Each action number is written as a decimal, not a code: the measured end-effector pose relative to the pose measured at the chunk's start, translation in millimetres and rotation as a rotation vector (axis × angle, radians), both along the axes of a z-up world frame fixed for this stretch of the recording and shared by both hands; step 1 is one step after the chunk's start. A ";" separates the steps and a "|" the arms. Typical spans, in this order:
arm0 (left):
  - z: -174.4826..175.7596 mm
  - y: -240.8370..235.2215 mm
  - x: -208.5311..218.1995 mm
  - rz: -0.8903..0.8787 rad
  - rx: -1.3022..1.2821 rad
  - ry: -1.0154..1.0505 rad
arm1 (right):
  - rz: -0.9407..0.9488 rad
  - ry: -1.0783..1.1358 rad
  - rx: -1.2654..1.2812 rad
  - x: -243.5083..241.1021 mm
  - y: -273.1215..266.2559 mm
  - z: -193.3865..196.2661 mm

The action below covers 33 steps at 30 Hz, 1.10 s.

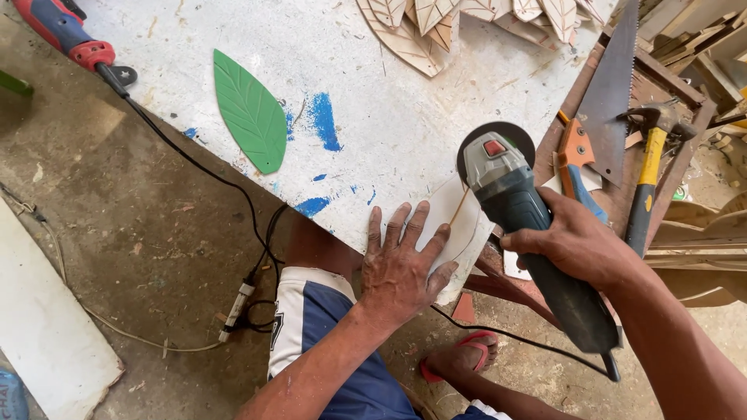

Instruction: Shaping and sanding the edges of wooden leaf cutouts using an angle grinder

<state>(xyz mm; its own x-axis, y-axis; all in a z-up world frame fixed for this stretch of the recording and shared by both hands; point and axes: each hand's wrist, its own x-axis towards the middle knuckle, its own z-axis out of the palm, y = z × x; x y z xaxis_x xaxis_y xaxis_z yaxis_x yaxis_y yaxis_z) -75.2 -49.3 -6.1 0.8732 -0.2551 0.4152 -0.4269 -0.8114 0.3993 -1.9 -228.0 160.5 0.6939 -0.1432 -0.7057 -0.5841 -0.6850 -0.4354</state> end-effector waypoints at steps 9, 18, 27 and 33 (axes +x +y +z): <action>2.9 16.6 -8.9 -0.041 -0.083 0.077 | -0.121 -0.037 0.051 -24.6 10.1 14.5; -6.6 18.4 -13.5 -0.021 -0.098 -0.024 | -0.338 -0.048 0.140 -80.0 8.6 -5.3; -8.1 18.2 -13.7 -0.025 -0.093 -0.002 | -0.284 -0.002 0.079 -74.4 10.7 -3.8; -11.7 20.3 -12.4 -0.045 -0.056 0.011 | -0.263 0.016 0.063 -69.7 10.3 -8.2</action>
<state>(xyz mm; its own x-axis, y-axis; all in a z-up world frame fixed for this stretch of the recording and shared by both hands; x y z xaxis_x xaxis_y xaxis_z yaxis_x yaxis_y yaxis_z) -87.6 -29.0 -17.8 0.8662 -0.2708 0.4200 -0.4575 -0.7678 0.4485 -71.5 -217.6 152.4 0.6275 -0.2722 -0.7295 -0.7454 -0.4809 -0.4617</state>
